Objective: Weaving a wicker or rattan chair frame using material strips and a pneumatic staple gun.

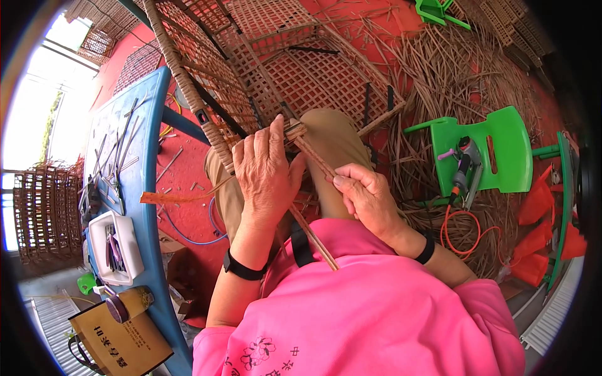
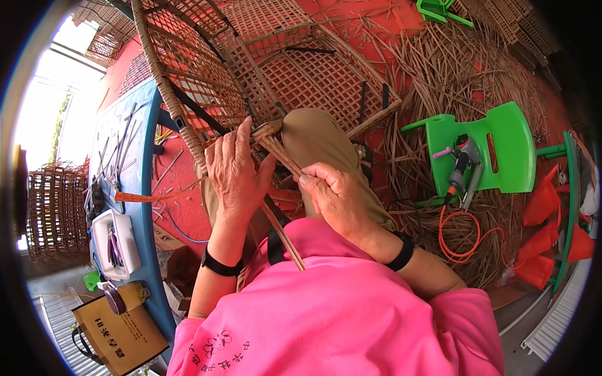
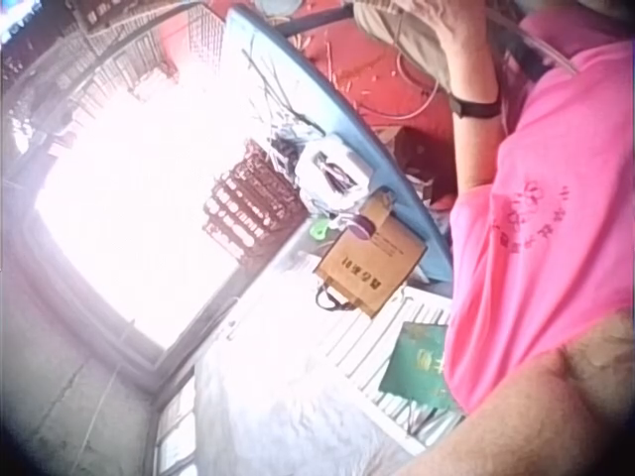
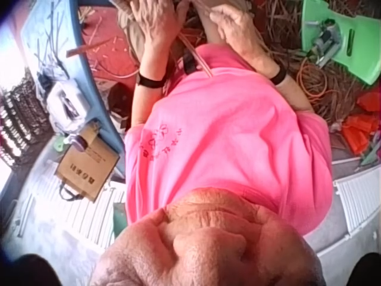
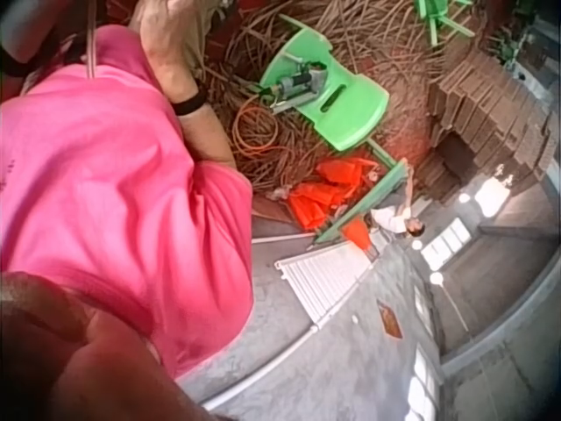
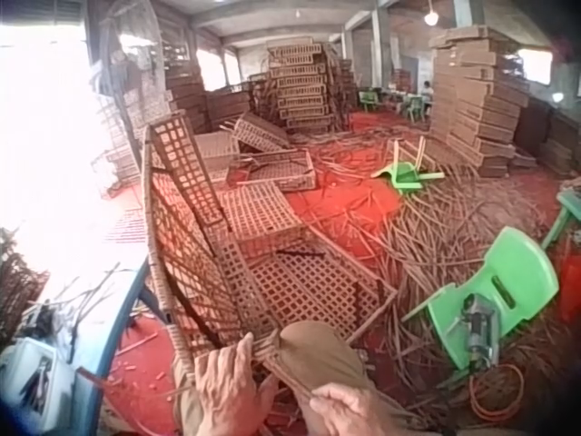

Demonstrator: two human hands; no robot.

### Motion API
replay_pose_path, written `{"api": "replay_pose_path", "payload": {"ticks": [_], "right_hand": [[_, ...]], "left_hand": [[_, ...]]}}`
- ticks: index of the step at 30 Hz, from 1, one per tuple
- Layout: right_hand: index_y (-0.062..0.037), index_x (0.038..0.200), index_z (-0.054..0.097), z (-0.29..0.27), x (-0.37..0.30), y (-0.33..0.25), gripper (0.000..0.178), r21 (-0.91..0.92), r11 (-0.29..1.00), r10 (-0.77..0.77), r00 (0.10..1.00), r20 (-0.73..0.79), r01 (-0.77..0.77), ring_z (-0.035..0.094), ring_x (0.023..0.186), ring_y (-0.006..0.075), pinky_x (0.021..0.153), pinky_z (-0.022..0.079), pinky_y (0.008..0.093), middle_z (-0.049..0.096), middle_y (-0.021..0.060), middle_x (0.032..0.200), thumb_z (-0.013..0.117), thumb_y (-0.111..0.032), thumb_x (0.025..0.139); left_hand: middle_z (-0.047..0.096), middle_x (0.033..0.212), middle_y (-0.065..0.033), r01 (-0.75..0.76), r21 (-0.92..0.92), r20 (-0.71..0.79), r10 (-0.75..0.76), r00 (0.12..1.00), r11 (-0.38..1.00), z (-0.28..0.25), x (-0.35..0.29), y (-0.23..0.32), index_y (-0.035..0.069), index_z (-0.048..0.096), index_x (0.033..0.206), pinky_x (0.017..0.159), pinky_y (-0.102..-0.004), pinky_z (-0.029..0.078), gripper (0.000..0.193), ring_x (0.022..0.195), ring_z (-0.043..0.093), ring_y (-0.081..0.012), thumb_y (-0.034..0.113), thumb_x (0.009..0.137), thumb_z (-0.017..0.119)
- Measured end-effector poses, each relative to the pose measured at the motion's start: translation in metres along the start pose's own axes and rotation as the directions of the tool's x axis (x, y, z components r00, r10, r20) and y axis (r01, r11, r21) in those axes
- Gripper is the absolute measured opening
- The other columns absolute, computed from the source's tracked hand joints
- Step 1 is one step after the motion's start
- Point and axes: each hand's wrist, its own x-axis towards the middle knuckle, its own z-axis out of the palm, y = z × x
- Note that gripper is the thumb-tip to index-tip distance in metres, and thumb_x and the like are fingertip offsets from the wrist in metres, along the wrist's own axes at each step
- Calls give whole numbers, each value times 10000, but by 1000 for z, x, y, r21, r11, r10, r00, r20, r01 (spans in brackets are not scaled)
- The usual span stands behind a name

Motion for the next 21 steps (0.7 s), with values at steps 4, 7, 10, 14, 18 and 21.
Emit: {"api": "replay_pose_path", "payload": {"ticks": [4, 7, 10, 14, 18, 21], "right_hand": [[-10, 1052, 701, 0, 1, 0, 237, -31, 1000, -5, 1000, -14, 4, 431, 519, 14, 475, 344, 217, 497, -46, 594, 593, -221, 1055], [-2, 1057, 706, -2, -1, -1, 213, -17, 1000, 15, 1000, -15, -16, 427, 556, 9, 502, 347, 218, 495, -62, 634, 594, -183, 1058], [-1, 1065, 702, -2, -1, 0, 217, -9, 1000, 3, 1000, -30, -3, 439, 569, 14, 509, 359, 223, 506, -56, 650, 596, -191, 1062], [-3, 1108, 693, 2, 5, 7, 223, 6, 1000, -9, 1000, -21, 10, 469, 602, 22, 546, 398, 217, 531, -46, 681, 600, -201, 1062], [-11, 1147, 685, 9, 17, 13, 240, 198, 977, 73, 997, 13, -74, 520, 648, 34, 592, 449, 208, 575, -32, 734, 617, -221, 1053], [-20, 1125, 686, 13, 29, 11, 241, 302, 948, 84, 994, 63, -99, 546, 669, 43, 600, 474, 210, 602, -20, 766, 633, -240, 1043]], "left_hand": [[611, 1143, -125, -6, 5, -6, 6, 1000, 1000, 0, 0, 0, 11, 511, 1449, 998, -470, 416, 766, 1063, 573, -317, 281, 788, 789], [614, 1148, -126, -4, 4, -19, 5, 1000, 1000, 1, 0, 0, 11, 514, 1444, 995, -470, 419, 764, 1060, 578, -320, 284, 787, 791], [616, 1159, -129, -11, 9, -28, 11, 1000, 1000, 2, 0, 0, 11, 517, 1439, 993, -471, 421, 760, 1061, 582, -321, 287, 787, 792], [622, 1155, -130, -5, -5, -25, 5, 1000, 1000, 3, 0, 0, 21, 525, 1432, 988, -472, 422, 748, 1065, 588, -322, 298, 792, 796], [631, 1144, -132, 18, -10, 2, -18, 1000, 1000, 1, 0, 0, 37, 532, 1430, 995, -472, 421, 734, 1083, 594, -327, 298, 798, 801], [631, 1174, -142, 37, -6, 19, -37, 999, 999, -1, 0, 2, 33, 527, 1432, 1008, -474, 418, 716, 1101, 592, -336, 240, 799, 790]]}}
